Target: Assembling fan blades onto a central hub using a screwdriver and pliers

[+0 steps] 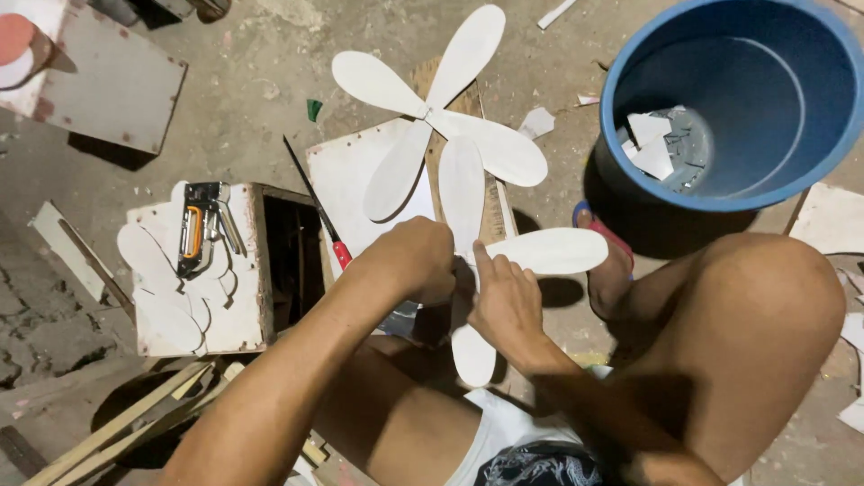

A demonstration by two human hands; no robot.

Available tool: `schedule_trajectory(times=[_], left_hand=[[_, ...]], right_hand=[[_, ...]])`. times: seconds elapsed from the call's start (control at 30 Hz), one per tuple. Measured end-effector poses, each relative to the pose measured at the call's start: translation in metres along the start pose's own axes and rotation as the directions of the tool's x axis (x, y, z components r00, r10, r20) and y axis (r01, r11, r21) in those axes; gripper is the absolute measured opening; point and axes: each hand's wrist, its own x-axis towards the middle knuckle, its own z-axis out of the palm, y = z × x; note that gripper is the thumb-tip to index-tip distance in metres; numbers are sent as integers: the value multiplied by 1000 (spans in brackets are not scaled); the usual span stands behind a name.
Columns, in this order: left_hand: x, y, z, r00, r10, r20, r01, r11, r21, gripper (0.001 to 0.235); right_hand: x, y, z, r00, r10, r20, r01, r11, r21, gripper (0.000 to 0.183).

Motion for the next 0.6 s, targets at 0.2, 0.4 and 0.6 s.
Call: schedule_trajectory(times=[0.2, 0.4, 0.6], left_hand=[[1, 16, 29, 964, 209, -162, -95, 847, 523, 31], [-6, 8, 19, 962, 199, -187, -148, 955, 256, 24], [-16, 18, -17, 999, -38, 31, 38, 999, -16, 30]], right_hand=[[1, 5, 3, 994, 42, 104, -46, 998, 37, 79], [-3, -6, -12, 998, 22, 57, -24, 999, 38, 77], [-2, -1, -3, 997, 55, 56, -57, 998, 37, 83]])
